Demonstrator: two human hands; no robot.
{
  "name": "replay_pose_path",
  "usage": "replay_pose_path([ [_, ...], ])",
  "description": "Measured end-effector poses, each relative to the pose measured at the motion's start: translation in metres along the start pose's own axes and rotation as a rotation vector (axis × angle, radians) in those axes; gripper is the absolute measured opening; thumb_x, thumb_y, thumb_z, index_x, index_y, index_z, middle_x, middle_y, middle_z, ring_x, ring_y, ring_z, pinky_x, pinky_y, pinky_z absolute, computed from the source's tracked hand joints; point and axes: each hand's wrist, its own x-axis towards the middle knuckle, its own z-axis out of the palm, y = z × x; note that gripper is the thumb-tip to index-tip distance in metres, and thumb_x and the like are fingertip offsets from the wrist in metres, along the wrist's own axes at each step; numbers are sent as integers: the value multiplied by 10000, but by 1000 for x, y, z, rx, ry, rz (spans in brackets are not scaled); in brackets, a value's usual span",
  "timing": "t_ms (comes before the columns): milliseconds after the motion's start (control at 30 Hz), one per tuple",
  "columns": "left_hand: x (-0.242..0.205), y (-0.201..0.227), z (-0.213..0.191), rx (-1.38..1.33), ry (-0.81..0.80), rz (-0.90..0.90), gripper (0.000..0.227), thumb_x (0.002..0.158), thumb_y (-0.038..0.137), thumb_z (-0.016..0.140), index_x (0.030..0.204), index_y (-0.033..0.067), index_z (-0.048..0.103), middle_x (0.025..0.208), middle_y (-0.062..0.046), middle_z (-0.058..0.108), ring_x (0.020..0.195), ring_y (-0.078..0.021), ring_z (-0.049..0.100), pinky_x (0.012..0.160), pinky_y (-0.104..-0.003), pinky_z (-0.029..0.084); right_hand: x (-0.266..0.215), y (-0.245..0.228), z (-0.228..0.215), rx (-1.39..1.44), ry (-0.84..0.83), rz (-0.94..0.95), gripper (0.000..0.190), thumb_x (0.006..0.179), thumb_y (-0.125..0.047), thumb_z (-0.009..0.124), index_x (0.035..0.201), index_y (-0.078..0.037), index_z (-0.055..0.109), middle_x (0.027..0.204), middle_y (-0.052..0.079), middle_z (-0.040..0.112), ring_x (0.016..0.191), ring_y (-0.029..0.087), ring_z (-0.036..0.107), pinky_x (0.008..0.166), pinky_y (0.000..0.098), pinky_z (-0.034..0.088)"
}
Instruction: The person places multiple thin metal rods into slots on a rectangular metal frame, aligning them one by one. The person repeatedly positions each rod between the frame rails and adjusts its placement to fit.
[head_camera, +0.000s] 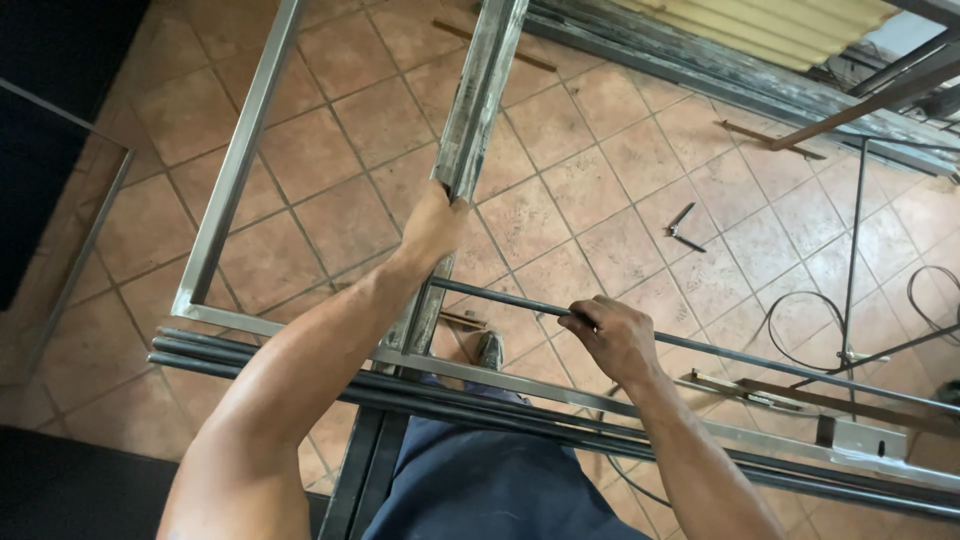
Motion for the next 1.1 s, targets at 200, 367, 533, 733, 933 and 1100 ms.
replay_pose_path([
  [200,4,-14,10,54,14,-2,352,900,320,603,1057,25,494,851,-311,665,933,-530,697,716,-616,508,-1,1,1,5,1,-13,179,920,-440,734,943,-262,720,757,-9,674,780,200,724,677,323,554],
  [367,-3,-12,5,73,48,64,317,917,280,590,1029,9,471,799,-329,629,871,-550,693,649,-617,484,-2,0,3,35,-15,-3,169,914,-435,737,933,-268,721,753,-7,676,783,206,723,676,330,553],
  [533,21,-41,23,119,24,9,348,930,337,589,1076,59,439,859,-322,659,924,-535,696,719,-646,510,0,2,3,16,-8,-23,176,920,-442,732,933,-268,713,742,-12,665,771,205,721,666,327,548],
  [733,28,-45,19,138,20,41,338,950,340,575,1080,56,448,906,-339,672,927,-560,690,717,-654,524,5,8,10,-6,12,-32,174,899,-448,752,934,-280,722,751,-14,672,779,191,724,672,314,552],
  [933,52,-60,18,931,322,519,157,800,346,558,811,189,566,579,-47,621,560,-287,715,477,-434,531,6,10,16,-63,-38,-24,190,900,-477,745,975,-303,724,786,-36,689,813,201,725,681,347,564],
  [1100,38,-55,15,971,127,361,89,882,246,485,884,171,532,616,-48,675,620,-300,752,564,-447,560,8,13,35,-89,-115,38,230,899,-501,714,1017,-305,729,851,-34,719,870,218,736,706,381,574],
])
